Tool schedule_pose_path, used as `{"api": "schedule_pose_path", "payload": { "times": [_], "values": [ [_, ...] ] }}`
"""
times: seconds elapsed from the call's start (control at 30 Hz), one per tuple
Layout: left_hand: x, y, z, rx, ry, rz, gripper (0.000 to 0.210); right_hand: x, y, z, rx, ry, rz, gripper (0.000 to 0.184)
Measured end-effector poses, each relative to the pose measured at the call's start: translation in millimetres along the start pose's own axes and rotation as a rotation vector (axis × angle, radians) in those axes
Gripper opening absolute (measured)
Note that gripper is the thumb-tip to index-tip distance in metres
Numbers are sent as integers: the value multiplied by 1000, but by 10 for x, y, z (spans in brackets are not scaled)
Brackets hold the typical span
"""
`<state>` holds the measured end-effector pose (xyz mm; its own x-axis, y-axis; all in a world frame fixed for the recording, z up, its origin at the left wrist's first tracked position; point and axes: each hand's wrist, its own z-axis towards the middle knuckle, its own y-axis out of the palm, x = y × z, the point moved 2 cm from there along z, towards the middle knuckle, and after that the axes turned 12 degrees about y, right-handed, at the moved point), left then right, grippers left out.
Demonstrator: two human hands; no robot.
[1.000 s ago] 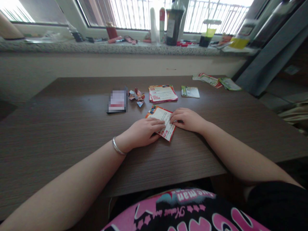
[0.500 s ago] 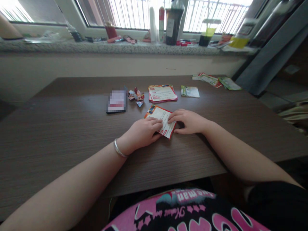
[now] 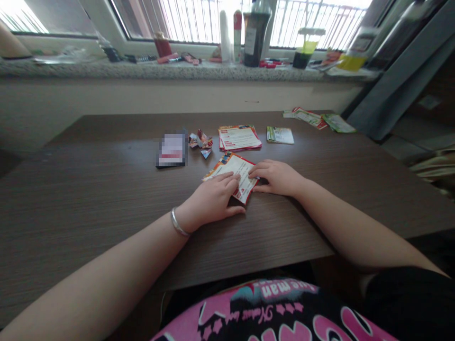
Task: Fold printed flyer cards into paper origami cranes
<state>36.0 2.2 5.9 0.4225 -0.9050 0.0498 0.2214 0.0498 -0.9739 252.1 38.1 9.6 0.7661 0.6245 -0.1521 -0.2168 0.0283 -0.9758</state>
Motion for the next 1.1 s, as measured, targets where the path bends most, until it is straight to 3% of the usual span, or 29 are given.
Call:
{"api": "schedule_pose_path", "payload": {
  "times": [0.13,0.33,0.57,0.77,0.83,0.97,1.03,1.1],
  "values": [
    [8,18,19,3,-24,-61,58,-68,-13,-4,18,-46,-165,31],
    [31,-66,56,7,-31,-9,26,-185,-22,-17,23,-99,-330,28],
    [2,-98,45,92,-113,23,32,-83,12,-14,34,40,-75,27],
    [-128,-68,12,276,-396,-136,19,-53,59,21,30,119,120,23],
    [-169,-33,6,306,-432,-189,33,-56,83,36,39,184,187,21],
    [-219,44,9,337,-328,-176,52,-40,131,62,52,253,211,18],
    [-231,58,6,350,-276,-117,51,-26,146,70,64,192,201,14],
    [-233,56,7,330,-213,-52,36,-13,155,71,81,115,206,10]
  ]
}}
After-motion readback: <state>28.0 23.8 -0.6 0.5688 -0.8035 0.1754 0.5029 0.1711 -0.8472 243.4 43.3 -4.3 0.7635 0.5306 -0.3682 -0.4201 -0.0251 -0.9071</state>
